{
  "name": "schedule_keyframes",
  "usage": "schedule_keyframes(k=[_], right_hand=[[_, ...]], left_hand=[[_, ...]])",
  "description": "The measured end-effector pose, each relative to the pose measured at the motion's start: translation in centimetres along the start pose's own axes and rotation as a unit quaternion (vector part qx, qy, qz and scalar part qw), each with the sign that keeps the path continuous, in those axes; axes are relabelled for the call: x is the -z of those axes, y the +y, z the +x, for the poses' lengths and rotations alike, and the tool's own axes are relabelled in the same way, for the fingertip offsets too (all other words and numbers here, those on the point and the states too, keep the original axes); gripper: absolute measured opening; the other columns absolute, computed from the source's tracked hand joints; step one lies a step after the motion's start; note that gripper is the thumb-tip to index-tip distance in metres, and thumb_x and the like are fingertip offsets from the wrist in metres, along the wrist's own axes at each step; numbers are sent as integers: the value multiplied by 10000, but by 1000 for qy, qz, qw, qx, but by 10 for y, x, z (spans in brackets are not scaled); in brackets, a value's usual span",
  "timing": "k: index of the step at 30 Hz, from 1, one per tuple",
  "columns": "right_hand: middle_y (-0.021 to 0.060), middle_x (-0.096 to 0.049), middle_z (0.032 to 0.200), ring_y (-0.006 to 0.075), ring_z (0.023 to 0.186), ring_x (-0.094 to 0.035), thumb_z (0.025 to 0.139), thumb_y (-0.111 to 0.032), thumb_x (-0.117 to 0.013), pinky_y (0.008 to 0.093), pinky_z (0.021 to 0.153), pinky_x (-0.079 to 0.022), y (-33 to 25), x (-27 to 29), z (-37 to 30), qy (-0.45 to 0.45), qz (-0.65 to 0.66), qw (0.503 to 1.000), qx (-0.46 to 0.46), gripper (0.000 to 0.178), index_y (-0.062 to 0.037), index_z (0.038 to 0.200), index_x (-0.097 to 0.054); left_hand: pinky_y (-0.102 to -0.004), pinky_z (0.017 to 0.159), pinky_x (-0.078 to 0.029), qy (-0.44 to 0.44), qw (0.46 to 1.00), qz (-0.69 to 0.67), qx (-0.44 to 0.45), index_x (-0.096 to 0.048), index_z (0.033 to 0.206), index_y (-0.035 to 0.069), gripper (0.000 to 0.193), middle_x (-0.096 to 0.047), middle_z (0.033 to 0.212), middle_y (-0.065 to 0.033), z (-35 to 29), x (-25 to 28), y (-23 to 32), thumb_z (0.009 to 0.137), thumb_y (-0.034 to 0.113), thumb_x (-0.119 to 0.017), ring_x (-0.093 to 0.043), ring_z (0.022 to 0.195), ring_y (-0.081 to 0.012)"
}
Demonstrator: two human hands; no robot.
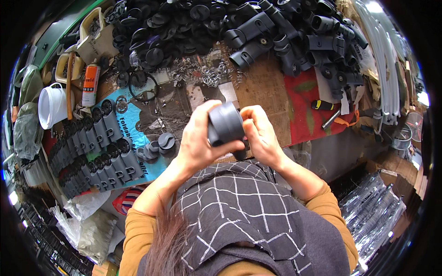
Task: The person repeatedly picks up small black plastic components and circular inserts from a cluttered workbench, fits the inserts into the components, and places the assembled units aside. The person handles items one at a time, turning them over and pressing parts together by hand.
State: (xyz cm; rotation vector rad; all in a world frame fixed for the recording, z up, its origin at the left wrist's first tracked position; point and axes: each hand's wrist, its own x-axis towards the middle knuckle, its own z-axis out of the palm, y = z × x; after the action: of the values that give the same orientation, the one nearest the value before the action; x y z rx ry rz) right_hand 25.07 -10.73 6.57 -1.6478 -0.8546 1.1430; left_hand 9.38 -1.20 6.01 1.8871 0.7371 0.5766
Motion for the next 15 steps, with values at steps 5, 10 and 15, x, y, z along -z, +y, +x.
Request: schedule_keyframes(k=[5, 10, 15], right_hand=[[156, -511, 1173, 245, 1094, -514, 757, -253, -749, 363, 944, -411, 0, -17, -12, -168, 9, 985, -36, 785, -21, 1371, -317], [94, -593, 984, 199, 872, -610, 748, -161, -732, 335, 808, -495, -1, -22, -18, -84, -96, 991, -26, 700, -37, 1331, -365], [174, -584, 1094, 297, 986, -606, 739, -200, -727, 383, 885, -472, 4, -31, -16, -51, -165, 984, -43, 693, -37, 1321, -388]], left_hand=[[-354, 696, -508, 146, 985, -81, 48, -559, 1081, -35, 815, -645, 841, -151, 16, -5, -10, 818, 732, -472, -652, 785, -253], [-308, 804, -467, 139, 950, -252, 118, -583, 1111, -11, 739, -657, 886, -90, 12, -15, -17, 921, 661, -339, -624, 848, -201], [-285, 808, -464, 226, 778, -497, 312, -618, 1075, -11, 497, -659, 920, -73, 10, -32, -27, 1009, 412, -365, -609, 820, -143]])
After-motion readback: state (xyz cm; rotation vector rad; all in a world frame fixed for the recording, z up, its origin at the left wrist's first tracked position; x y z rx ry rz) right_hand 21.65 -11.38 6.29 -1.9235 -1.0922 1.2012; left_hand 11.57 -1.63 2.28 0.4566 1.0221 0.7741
